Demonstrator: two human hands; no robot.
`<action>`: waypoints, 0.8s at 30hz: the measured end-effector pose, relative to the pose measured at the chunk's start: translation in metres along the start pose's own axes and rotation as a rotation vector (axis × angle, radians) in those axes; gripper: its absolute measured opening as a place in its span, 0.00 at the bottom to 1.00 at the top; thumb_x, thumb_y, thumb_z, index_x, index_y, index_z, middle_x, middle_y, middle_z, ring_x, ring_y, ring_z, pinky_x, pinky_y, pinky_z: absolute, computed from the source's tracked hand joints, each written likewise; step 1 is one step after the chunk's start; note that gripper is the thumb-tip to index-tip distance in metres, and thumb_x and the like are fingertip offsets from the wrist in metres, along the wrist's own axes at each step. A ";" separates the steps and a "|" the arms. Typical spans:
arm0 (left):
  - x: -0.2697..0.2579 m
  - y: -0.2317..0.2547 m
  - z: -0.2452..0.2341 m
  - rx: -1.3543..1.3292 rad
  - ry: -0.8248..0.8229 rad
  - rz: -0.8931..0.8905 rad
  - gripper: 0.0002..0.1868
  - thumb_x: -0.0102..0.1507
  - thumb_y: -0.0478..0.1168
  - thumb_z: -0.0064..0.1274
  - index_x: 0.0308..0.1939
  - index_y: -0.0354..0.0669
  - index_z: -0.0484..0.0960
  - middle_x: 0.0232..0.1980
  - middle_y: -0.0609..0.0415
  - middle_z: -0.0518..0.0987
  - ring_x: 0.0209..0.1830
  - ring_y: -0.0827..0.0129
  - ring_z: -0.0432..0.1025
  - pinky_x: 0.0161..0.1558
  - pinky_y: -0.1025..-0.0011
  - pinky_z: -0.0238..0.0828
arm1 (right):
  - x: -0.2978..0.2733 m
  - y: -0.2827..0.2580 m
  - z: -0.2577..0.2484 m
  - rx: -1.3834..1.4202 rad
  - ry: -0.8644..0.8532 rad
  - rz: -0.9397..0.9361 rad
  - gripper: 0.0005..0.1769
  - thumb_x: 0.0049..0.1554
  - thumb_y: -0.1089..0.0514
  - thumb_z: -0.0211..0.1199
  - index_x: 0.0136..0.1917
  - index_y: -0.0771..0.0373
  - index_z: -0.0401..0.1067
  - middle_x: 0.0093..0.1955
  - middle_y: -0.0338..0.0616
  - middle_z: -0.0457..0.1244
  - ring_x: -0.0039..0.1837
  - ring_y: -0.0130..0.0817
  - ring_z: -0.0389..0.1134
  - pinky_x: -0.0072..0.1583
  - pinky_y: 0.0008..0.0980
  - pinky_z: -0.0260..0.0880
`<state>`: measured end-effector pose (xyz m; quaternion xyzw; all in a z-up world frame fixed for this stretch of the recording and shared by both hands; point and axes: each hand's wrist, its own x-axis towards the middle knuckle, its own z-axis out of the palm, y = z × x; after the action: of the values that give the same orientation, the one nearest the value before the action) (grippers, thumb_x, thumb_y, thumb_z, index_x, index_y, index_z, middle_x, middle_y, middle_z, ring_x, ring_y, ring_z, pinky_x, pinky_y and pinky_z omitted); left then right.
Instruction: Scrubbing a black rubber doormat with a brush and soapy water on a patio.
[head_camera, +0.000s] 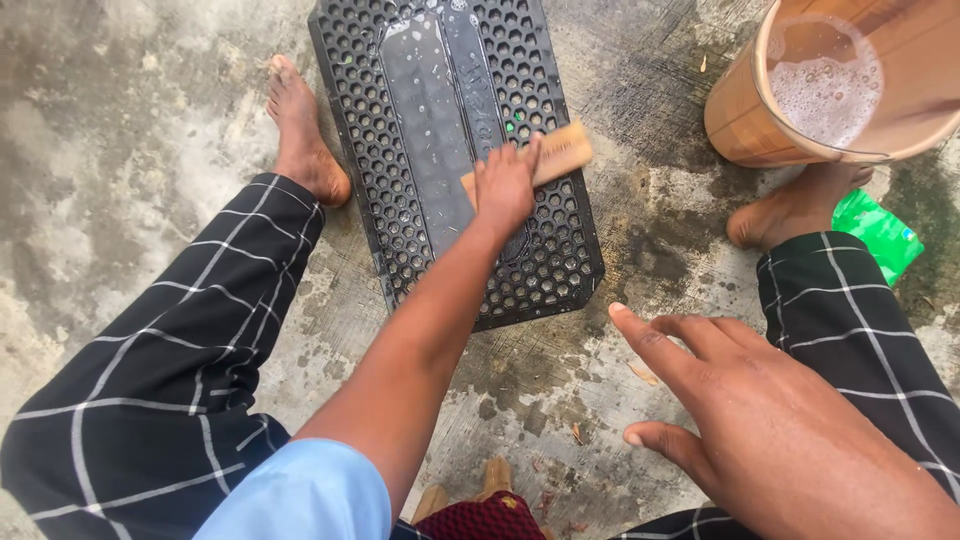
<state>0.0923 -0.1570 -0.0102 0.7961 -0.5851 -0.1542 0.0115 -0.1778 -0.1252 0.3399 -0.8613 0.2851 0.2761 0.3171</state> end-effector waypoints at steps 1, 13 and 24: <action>-0.017 0.003 0.008 0.005 0.004 0.003 0.45 0.58 0.35 0.54 0.78 0.60 0.56 0.59 0.45 0.73 0.62 0.51 0.67 0.61 0.48 0.61 | -0.002 0.001 0.001 0.001 0.007 -0.001 0.54 0.54 0.32 0.63 0.85 0.54 0.48 0.65 0.48 0.62 0.69 0.49 0.62 0.64 0.45 0.66; -0.174 0.023 0.030 0.060 -0.257 0.418 0.40 0.64 0.32 0.48 0.80 0.58 0.57 0.54 0.45 0.73 0.56 0.57 0.67 0.58 0.54 0.62 | -0.015 0.005 0.006 0.059 0.167 -0.055 0.51 0.52 0.37 0.67 0.82 0.57 0.54 0.67 0.50 0.62 0.68 0.51 0.62 0.64 0.46 0.65; -0.028 0.012 -0.001 -0.012 -0.167 0.120 0.49 0.61 0.49 0.61 0.80 0.60 0.49 0.58 0.44 0.71 0.60 0.52 0.66 0.59 0.52 0.63 | -0.004 -0.004 -0.012 0.016 -0.060 0.071 0.53 0.55 0.34 0.63 0.85 0.51 0.47 0.68 0.46 0.61 0.69 0.47 0.62 0.65 0.44 0.66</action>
<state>0.0735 -0.1348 -0.0004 0.7438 -0.6299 -0.2223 -0.0232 -0.1748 -0.1299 0.3515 -0.8395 0.3079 0.3106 0.3225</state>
